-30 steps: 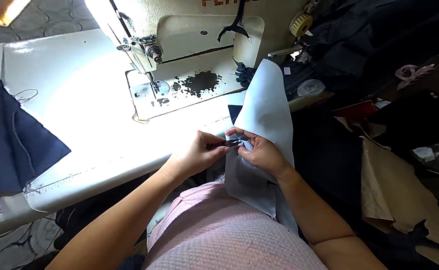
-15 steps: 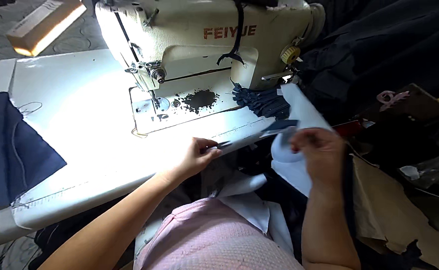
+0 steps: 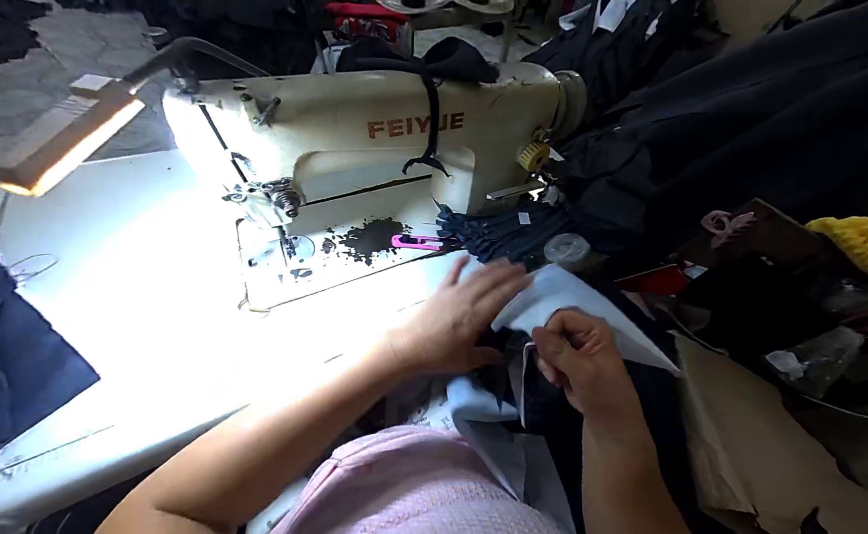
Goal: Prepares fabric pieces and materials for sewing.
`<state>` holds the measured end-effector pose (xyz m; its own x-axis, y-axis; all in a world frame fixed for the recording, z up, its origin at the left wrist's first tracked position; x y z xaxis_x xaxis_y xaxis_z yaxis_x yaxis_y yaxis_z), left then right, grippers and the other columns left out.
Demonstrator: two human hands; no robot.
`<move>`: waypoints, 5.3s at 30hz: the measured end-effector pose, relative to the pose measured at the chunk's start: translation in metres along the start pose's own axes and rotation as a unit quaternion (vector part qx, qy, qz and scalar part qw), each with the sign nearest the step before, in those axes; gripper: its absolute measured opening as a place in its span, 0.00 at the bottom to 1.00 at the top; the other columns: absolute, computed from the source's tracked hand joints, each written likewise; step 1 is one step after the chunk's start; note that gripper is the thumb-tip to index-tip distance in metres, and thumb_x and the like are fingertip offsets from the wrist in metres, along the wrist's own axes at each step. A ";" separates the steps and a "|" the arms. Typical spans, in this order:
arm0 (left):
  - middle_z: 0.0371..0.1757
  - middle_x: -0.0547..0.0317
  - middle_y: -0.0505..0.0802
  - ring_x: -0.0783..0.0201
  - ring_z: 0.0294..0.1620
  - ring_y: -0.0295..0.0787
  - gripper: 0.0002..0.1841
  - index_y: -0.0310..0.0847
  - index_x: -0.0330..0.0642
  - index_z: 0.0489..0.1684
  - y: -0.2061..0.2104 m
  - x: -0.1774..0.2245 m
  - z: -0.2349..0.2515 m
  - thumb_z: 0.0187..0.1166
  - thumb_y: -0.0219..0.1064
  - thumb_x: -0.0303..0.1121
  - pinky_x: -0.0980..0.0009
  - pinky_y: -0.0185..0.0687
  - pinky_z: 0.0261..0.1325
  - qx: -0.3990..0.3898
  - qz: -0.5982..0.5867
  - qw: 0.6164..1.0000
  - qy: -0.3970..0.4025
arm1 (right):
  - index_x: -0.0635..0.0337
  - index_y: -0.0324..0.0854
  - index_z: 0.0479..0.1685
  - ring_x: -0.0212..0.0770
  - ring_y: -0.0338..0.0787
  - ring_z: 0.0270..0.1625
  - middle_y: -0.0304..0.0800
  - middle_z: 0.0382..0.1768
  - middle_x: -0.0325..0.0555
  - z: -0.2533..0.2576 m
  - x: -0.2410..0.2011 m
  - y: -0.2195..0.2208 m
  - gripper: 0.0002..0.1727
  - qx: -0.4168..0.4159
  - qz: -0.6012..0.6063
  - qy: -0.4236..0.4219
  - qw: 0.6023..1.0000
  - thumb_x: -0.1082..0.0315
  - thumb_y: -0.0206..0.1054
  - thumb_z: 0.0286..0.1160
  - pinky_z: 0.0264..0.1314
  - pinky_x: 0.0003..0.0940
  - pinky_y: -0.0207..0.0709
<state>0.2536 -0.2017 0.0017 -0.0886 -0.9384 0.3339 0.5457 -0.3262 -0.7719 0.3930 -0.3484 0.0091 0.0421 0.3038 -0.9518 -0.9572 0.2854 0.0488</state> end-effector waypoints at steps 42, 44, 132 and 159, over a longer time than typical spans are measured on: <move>0.49 0.44 0.96 0.48 0.51 0.94 0.28 0.88 0.37 0.64 -0.130 -0.010 -0.212 0.78 0.70 0.52 0.44 0.85 0.54 0.114 0.100 0.895 -0.420 | 0.55 0.69 0.34 0.22 0.68 0.21 0.71 0.24 0.35 0.087 0.075 0.145 0.10 -0.119 -0.216 -0.039 0.968 0.72 0.68 0.74 0.22 0.14 0.62; 0.49 0.44 0.95 0.46 0.49 0.94 0.37 0.85 0.36 0.67 -0.118 -0.001 -0.203 0.67 0.76 0.58 0.42 0.86 0.51 0.076 0.105 0.903 -0.409 | 0.53 0.71 0.36 0.21 0.74 0.23 0.75 0.25 0.33 0.085 0.062 0.153 0.09 -0.118 -0.165 -0.029 0.979 0.69 0.68 0.78 0.25 0.15 0.69; 0.92 0.49 0.66 0.44 0.95 0.52 0.40 0.60 0.53 0.93 -0.087 -0.120 -0.266 0.86 0.42 0.67 0.35 0.45 0.91 -0.025 0.151 0.917 -0.367 | 0.69 0.81 0.71 0.66 0.77 0.79 0.81 0.72 0.69 0.027 0.153 -0.178 0.21 0.279 -0.562 0.267 0.732 0.66 0.57 0.87 0.81 0.61 0.69; 0.89 0.42 0.70 0.40 0.92 0.58 0.45 0.68 0.45 0.87 -0.099 -0.119 -0.247 0.82 0.38 0.71 0.31 0.45 0.87 -0.027 0.170 0.926 -0.335 | 0.69 0.73 0.78 0.70 0.75 0.79 0.78 0.72 0.75 0.006 0.162 -0.286 0.43 0.152 -0.475 0.442 0.745 0.49 0.80 0.68 0.80 0.72 0.64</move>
<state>0.0046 -0.0860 -0.0954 0.6283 -0.7122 0.3131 0.4022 -0.0471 -0.9143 0.6754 -0.3757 -0.1573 0.3257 -0.8467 -0.4206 -0.5004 0.2231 -0.8365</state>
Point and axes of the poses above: each hand's wrist, its own z-axis towards the middle knuckle, its own y-axis out of the palm, x = y × z, the point moved 1 cm from there along z, towards the middle knuckle
